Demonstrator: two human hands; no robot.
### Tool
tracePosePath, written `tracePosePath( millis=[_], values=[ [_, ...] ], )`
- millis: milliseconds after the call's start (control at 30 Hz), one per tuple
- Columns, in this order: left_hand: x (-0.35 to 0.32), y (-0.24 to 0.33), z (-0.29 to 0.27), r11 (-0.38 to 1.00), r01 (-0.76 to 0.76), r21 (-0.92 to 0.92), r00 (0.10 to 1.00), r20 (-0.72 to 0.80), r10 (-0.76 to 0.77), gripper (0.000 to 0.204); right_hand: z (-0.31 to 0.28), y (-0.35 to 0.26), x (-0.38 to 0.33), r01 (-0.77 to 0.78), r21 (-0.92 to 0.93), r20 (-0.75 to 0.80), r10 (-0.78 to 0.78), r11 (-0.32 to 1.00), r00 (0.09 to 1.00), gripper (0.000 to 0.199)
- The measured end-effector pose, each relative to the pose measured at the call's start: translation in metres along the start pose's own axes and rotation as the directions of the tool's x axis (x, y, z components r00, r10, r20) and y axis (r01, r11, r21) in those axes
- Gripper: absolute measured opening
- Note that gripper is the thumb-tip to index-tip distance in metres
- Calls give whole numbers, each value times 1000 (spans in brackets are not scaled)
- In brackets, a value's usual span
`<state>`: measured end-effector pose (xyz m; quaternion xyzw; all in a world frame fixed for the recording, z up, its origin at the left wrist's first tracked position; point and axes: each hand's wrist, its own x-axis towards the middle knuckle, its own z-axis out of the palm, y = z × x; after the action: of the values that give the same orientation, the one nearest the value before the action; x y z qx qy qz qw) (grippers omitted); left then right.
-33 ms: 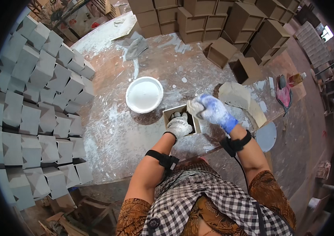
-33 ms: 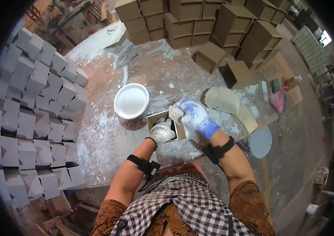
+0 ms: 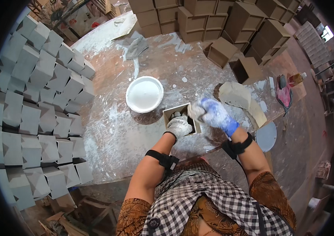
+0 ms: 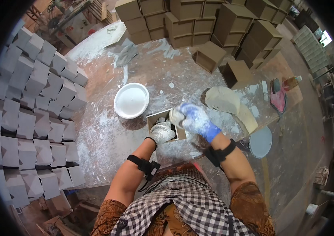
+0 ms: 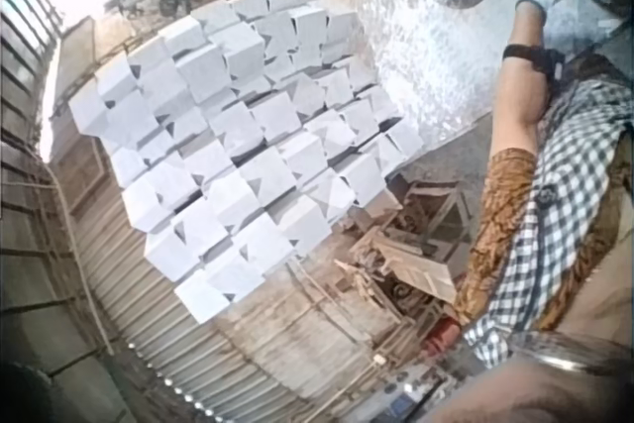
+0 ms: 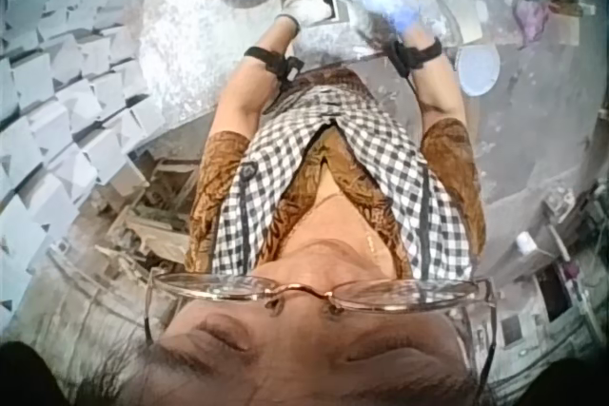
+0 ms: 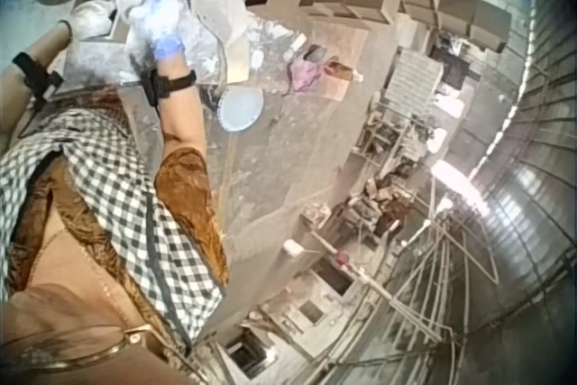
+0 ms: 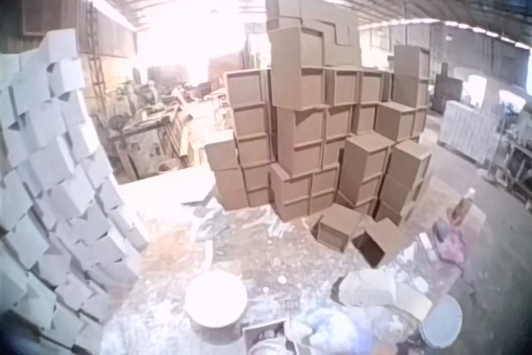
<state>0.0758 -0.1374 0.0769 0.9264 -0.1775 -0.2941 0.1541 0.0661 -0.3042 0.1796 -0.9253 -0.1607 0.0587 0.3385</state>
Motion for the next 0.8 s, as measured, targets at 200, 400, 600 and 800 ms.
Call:
tracePosePath(
  millis=[200,400,600,800],
  values=[
    [-19,17,-23,997,59,-40,998,12,-59,59,2,-6,-73,23,163,224,-60,986,973,40],
    [-25,-20,-17,994,-105,4,989,108,104,43,-11,5,-83,-156,328,30,154,932,988,44],
    [-31,-130,77,948,-246,-201,969,-39,244,34,-1,0,-28,-31,302,-139,76,953,987,42],
    [-34,-128,78,901,-314,-299,949,-122,290,34,62,6,33,231,271,-98,-212,934,972,43]
  ],
)
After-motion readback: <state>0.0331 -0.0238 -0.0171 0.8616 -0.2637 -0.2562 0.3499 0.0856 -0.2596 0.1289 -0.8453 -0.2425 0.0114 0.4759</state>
